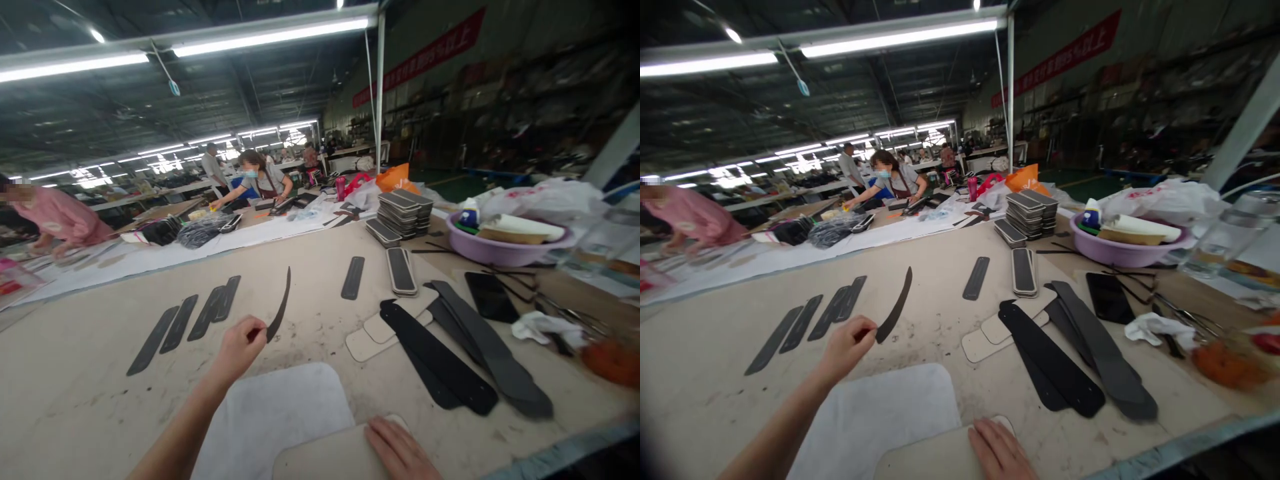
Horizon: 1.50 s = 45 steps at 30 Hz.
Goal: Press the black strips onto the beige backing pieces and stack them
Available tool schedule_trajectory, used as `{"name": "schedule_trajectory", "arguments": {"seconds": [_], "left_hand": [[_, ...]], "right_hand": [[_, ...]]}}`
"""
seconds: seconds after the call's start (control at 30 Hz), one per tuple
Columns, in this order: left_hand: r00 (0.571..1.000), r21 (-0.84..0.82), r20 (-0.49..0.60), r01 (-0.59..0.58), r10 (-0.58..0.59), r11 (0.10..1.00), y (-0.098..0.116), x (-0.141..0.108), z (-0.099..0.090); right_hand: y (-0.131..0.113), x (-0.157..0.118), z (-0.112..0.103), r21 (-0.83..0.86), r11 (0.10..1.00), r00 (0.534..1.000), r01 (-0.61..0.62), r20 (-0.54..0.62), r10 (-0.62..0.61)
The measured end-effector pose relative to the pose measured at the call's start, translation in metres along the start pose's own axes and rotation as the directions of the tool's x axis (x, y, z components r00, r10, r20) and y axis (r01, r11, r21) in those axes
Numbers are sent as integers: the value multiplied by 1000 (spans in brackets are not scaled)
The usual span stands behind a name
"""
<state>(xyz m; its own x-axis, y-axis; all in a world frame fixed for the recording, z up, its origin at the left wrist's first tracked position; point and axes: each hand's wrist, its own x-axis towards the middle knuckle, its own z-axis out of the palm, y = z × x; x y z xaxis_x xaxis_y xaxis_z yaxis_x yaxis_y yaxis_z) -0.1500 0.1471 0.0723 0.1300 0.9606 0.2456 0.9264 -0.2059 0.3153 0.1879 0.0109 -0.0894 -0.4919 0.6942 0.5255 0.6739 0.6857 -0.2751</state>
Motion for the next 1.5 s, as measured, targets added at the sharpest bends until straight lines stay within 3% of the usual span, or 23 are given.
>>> {"name": "schedule_trajectory", "arguments": {"seconds": [0.07, 0.1, 0.17, 0.23, 0.27, 0.3, 0.37, 0.57, 0.7, 0.8, 0.97, 1.13, 1.5], "left_hand": [[992, -230, 81, -71, 92, 971, 25, -32, -18], [984, -321, 122, -84, 129, 943, 35, -47, -27], [958, -478, 207, -77, 197, 875, 50, -74, -41], [921, -594, 292, -35, 257, 804, 56, -95, -49], [900, -635, 334, -4, 279, 773, 57, -103, -51], [881, -663, 373, 33, 292, 748, 57, -110, -51], [848, -688, 445, 118, 287, 716, 55, -121, -48], [745, -631, 655, 450, 125, 632, 46, -148, -29], [661, -520, 748, 631, -50, 576, 39, -157, -3], [633, -464, 763, 678, -132, 569, 33, -153, 18], [632, -406, 747, 680, -206, 611, 24, -141, 36], [620, -354, 744, 682, -250, 640, 24, -135, 41], [642, -337, 718, 657, -267, 674, 19, -138, 54]], "right_hand": [[-8, 5, -13, 178, 958, 974, -225, 34, 223], [-13, 9, -19, 288, 892, 936, -347, 47, 349], [-21, 21, -30, 526, 665, 808, -530, 74, 585], [-24, 35, -39, 713, 381, 667, -588, 161, 728], [-24, 41, -43, 766, 267, 622, -584, 212, 754], [-24, 46, -47, 797, 181, 592, -576, 254, 765], [-23, 50, -54, 816, 110, 572, -568, 295, 766], [-32, 21, -72, 660, 260, 548, -705, 274, 790], [-34, -2, -77, 498, 222, 447, -838, 393, 804], [-30, -5, -75, 494, 206, 440, -845, 422, 793], [-21, 10, -68, 419, 317, 481, -850, 375, 793], [-16, 19, -63, 264, 413, 483, -871, 313, 818], [-11, 22, -62, 99, 449, 452, -888, 358, 817]]}}
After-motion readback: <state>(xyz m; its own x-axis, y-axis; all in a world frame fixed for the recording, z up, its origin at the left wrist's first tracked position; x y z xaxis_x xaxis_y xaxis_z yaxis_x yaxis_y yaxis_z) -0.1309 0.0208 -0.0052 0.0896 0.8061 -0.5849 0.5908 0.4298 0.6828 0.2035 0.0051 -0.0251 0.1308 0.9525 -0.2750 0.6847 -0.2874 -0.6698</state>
